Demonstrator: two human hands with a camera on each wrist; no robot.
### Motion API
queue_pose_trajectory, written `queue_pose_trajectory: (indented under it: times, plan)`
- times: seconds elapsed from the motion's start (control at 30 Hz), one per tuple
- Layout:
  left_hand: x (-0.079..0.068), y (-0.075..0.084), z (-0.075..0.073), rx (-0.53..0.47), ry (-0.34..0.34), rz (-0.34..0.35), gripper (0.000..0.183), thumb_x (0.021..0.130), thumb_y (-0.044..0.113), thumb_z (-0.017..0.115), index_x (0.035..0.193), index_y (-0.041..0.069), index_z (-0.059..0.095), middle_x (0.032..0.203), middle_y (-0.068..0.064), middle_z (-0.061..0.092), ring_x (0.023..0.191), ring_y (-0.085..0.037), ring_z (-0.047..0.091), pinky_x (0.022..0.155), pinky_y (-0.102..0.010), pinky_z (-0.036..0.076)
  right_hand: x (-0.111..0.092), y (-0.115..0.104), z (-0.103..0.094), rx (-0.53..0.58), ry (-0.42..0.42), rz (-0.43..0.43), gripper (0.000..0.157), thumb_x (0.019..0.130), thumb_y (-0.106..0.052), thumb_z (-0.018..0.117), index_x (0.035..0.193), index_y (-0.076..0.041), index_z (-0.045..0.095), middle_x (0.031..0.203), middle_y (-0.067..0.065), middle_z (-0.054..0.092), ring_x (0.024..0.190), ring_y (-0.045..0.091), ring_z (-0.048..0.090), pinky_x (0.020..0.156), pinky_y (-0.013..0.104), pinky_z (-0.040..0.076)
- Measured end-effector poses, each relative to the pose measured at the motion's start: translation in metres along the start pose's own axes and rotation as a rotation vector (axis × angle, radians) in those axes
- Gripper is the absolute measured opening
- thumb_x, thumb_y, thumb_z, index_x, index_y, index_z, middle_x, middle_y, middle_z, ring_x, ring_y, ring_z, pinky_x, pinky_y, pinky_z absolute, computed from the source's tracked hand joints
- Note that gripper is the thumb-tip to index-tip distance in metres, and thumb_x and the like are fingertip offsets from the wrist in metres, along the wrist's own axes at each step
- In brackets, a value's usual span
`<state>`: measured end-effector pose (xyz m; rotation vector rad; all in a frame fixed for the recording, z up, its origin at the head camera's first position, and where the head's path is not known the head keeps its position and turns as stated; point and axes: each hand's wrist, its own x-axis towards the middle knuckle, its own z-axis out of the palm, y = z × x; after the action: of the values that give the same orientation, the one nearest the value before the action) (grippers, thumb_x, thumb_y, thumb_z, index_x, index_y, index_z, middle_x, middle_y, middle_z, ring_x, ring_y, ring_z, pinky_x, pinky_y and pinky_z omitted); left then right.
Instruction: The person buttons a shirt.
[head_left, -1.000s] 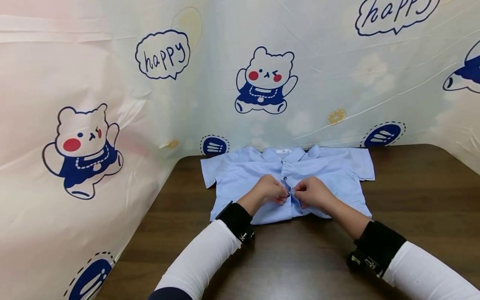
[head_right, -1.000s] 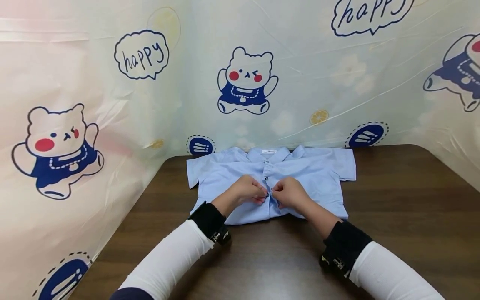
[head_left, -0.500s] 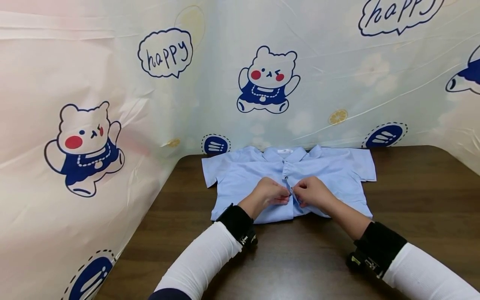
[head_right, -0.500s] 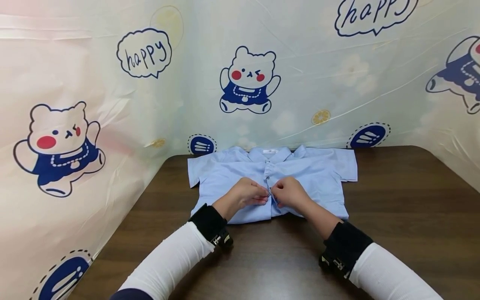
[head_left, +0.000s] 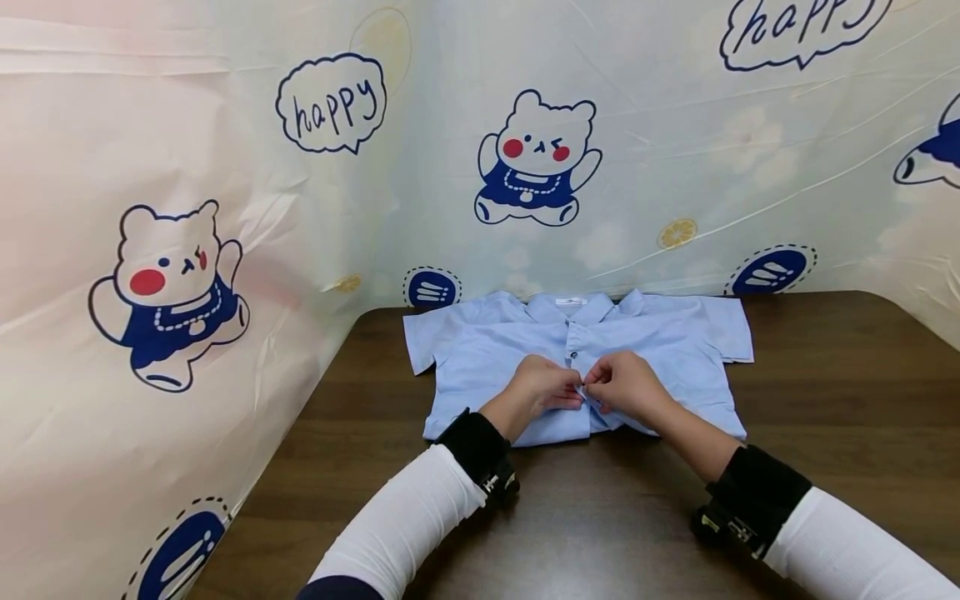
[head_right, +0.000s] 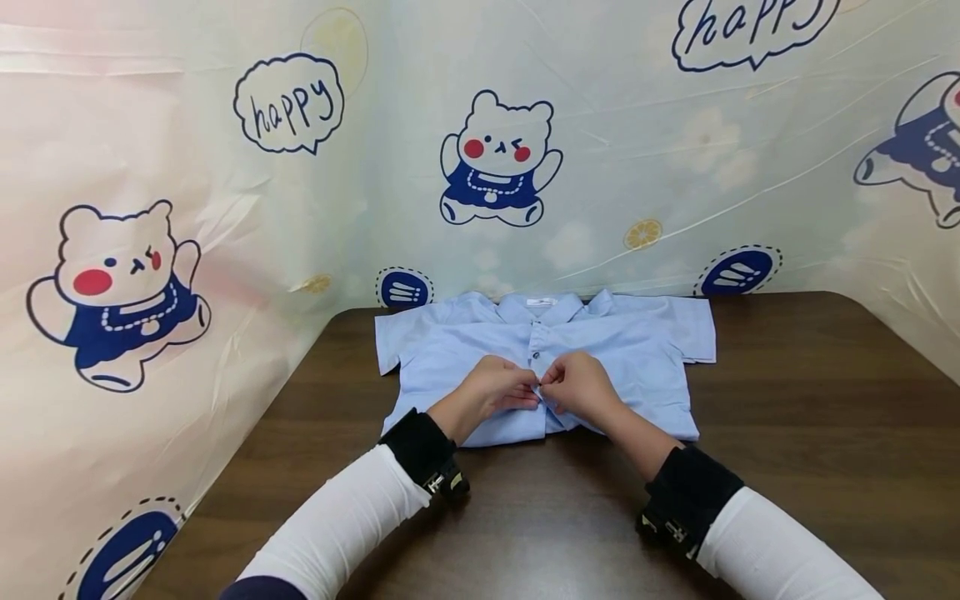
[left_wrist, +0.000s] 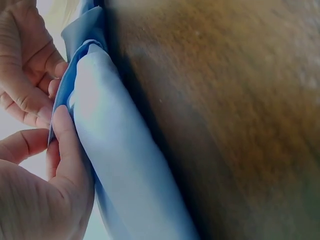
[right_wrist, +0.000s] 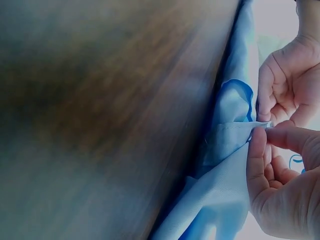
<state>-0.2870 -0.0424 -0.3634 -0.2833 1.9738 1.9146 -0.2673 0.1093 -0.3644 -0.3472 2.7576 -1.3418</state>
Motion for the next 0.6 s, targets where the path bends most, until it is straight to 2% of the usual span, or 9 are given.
queue_pose_trajectory:
  times: [0.27,0.47,0.6]
  plan:
    - [-0.001,0.0,0.001,0.048,-0.013,0.061,0.016,0.09,-0.002,0.065,0.074,-0.002,0.061,0.071,-0.013,0.064,0.057,-0.016,0.063,0.064,-0.03,0.058,0.0,-0.003,-0.004,0.049,-0.015,0.032,0.01,0.088,-0.005,0.065,0.082,0.001,0.071,0.072,0.005,0.066,0.056,0.016,0.063,0.056,0.028,0.053]
    - [-0.003,-0.001,0.0,0.05,-0.029,0.11,0.022,0.084,-0.009,0.067,0.067,0.001,0.058,0.076,-0.014,0.065,0.059,-0.017,0.065,0.064,-0.031,0.058,0.002,-0.001,-0.008,0.19,-0.112,0.11,0.017,0.095,-0.005,0.058,0.089,0.009,0.068,0.072,0.007,0.06,0.061,0.016,0.062,0.059,0.03,0.056]
    - [-0.005,-0.002,-0.001,0.11,-0.023,0.148,0.018,0.079,-0.012,0.067,0.068,0.0,0.061,0.079,-0.011,0.063,0.059,-0.016,0.066,0.063,-0.03,0.058,0.003,-0.001,-0.01,0.299,-0.196,0.161,0.019,0.098,-0.002,0.053,0.09,0.012,0.063,0.068,0.006,0.053,0.062,0.014,0.056,0.06,0.029,0.056]
